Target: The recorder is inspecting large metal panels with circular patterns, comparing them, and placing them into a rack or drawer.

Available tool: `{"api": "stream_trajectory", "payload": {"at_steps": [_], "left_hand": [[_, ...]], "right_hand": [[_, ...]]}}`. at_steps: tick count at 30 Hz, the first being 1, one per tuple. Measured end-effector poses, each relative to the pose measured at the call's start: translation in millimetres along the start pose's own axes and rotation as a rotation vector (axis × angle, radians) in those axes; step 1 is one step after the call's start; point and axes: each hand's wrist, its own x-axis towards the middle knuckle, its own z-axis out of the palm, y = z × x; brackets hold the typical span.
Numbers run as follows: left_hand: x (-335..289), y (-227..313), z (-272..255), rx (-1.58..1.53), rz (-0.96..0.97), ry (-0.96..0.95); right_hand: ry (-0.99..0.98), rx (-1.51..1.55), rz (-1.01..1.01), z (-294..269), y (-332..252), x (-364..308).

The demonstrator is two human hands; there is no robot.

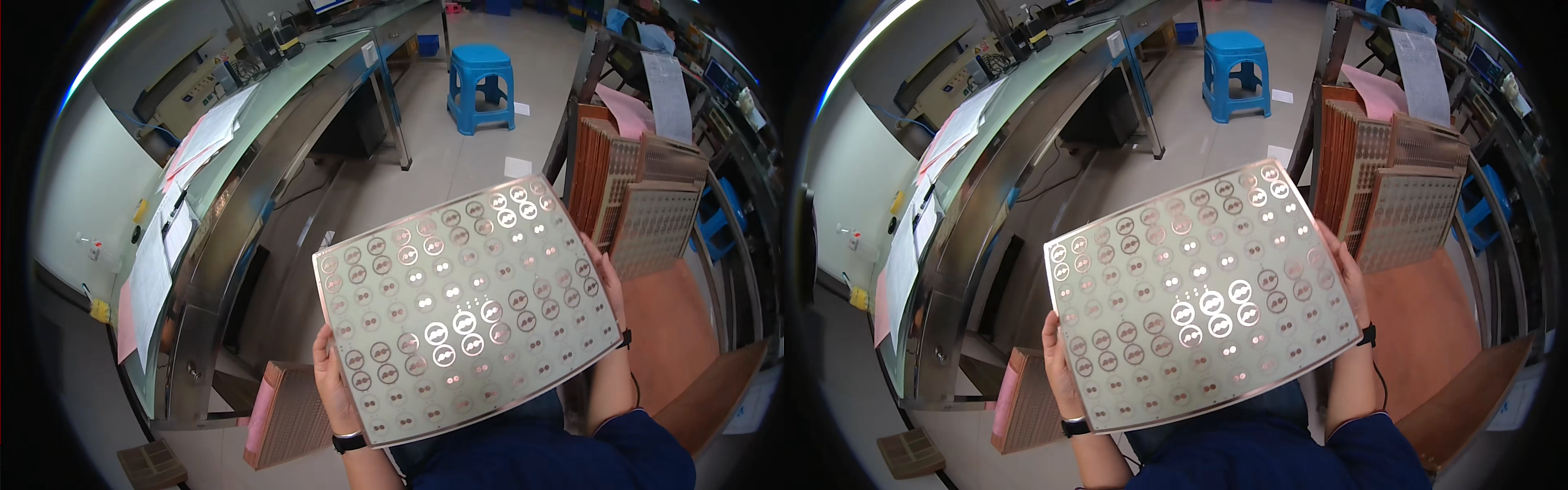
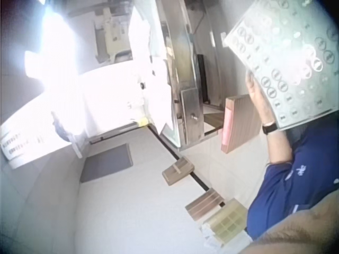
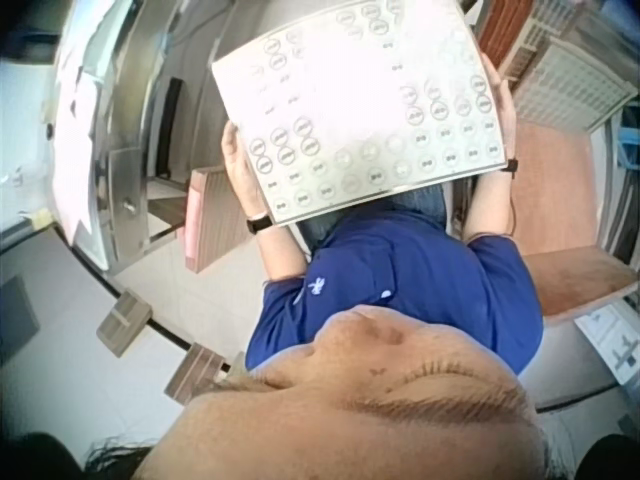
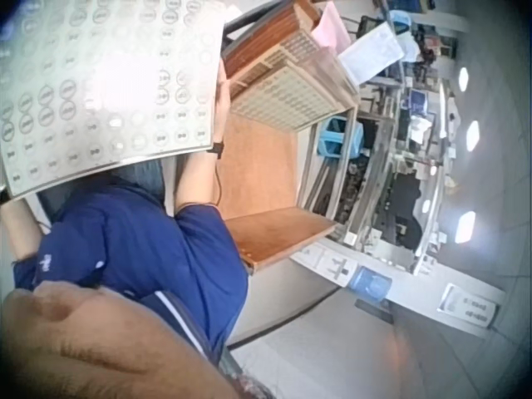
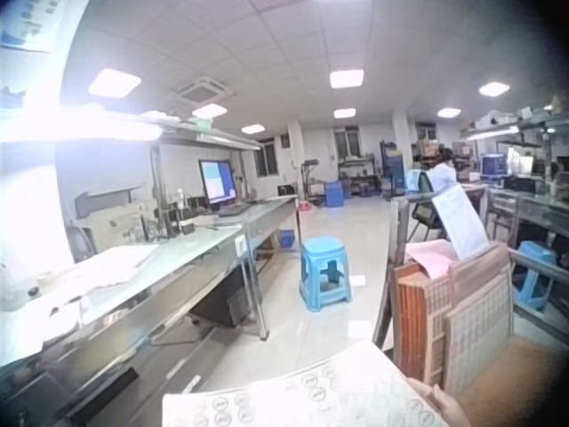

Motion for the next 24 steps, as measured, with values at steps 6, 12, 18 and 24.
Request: {"api": "stream_trajectory", "payload": {"at_steps": [6,12,18,24], "left_hand": [[2,34,70,-0.752,-0.453,-0.083],[-7,-22,7,-0.532,-0.133,-0.224],[-8,-37,32,-0.216,-0.076,-0.149],[-1,-16,16,-0.159,-0.100,-0.162]], "right_hand": [[-0.108,-0.168,0.348,-56,-1,10],[-0.268,-0.113,0.153,-24,47,6],[-0.379,-0.316,0.384,-20,68,-12],[-0.243,-0.192,0.074,-25,3,14]]}}
